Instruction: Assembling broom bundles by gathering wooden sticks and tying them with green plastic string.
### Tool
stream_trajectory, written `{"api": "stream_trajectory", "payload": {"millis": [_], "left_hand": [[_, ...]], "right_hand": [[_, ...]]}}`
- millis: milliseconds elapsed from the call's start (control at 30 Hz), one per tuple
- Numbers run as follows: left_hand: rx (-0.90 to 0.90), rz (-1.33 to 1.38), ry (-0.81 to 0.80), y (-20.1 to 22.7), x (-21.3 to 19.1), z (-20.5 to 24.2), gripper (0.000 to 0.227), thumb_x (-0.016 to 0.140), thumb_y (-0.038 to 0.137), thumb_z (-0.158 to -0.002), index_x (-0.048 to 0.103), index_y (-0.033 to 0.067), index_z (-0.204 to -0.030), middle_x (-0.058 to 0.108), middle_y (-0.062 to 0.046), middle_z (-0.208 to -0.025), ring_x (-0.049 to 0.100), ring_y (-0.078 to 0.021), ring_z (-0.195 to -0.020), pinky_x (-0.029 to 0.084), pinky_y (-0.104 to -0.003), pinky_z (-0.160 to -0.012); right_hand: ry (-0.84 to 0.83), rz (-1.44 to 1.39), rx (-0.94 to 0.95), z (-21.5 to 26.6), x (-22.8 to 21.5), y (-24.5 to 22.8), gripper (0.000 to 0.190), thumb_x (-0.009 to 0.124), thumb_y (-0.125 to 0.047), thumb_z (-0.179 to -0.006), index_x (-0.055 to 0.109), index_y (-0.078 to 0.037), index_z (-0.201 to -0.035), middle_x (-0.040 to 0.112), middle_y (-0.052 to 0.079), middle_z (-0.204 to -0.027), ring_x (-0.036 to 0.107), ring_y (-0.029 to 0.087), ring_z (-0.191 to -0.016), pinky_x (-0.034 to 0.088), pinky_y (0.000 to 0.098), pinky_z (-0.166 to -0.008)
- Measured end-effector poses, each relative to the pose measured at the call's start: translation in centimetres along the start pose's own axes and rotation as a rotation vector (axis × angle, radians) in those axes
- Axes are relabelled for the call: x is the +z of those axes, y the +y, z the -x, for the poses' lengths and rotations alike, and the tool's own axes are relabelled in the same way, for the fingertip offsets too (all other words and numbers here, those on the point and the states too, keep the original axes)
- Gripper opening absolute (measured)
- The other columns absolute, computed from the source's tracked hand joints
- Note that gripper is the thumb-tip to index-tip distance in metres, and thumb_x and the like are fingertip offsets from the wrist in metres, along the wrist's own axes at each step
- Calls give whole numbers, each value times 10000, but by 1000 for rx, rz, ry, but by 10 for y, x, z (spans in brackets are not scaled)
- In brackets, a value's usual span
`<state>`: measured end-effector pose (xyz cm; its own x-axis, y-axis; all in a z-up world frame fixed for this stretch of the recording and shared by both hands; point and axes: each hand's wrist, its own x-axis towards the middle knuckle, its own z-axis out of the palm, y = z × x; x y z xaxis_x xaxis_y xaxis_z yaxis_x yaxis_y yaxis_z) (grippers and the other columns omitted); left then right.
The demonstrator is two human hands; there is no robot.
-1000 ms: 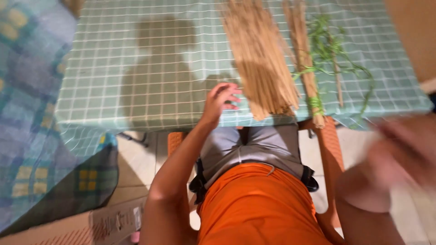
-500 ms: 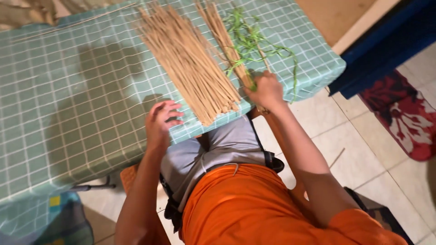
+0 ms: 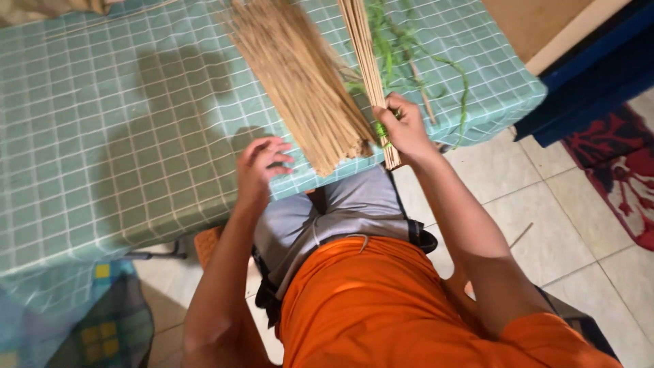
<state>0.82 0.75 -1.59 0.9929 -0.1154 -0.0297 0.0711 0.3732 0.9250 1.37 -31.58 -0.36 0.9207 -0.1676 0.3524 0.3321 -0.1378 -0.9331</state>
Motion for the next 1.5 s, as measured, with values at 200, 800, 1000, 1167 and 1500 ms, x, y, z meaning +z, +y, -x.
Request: {"api": "stream_trajectory", "payload": {"millis": [200, 800, 1000, 1167, 1500], "left_hand": [[-30, 22, -46, -6, 3, 0, 367, 685, 234, -940, 625, -32, -1186, 704, -300, -1054, 746, -350, -812, 655, -435, -619], [-257, -42, -134, -13, 5, 2, 497, 719, 490, -925, 701, 85, -1213, 713, -254, -1085, 751, -313, -923, 658, -564, -573], [-125, -68, -145, 4, 16, 11, 458, 698, 453, -948, 730, 34, -1132, 720, -254, -1136, 750, -327, -947, 661, -495, -710], [-38, -134, -149, 19, 21, 21, 380, 713, 397, -953, 755, 44, -1085, 737, -271, -1067, 755, -345, -902, 661, -477, -700], [-179, -198, -81, 40, 41, 32, 359, 738, 406, -934, 762, 85, -1095, 750, -239, -1031, 768, -294, -914, 691, -448, -654]], "right_hand": [[-111, 436, -407, -7, 21, -7, 314, 889, -67, -843, 587, 16, -822, 480, 156, -785, 562, 339, -693, 441, 399, -652], [-159, 589, -915, 37, 60, 11, 141, 846, -188, -923, 817, -50, -930, 764, 89, -990, 684, 256, -815, 558, 356, -717], [-74, 699, -1098, 45, 65, -24, 87, 800, -96, -923, 808, -15, -956, 736, 98, -909, 638, 281, -762, 507, 395, -715], [-3, 786, -1145, 55, 79, -48, 31, 740, 13, -903, 744, 32, -927, 682, 149, -891, 610, 298, -697, 502, 401, -642], [-17, 764, -962, 52, 51, 16, 196, 548, 87, -838, 688, -49, -854, 599, 79, -836, 556, 305, -729, 460, 415, -667]]}}
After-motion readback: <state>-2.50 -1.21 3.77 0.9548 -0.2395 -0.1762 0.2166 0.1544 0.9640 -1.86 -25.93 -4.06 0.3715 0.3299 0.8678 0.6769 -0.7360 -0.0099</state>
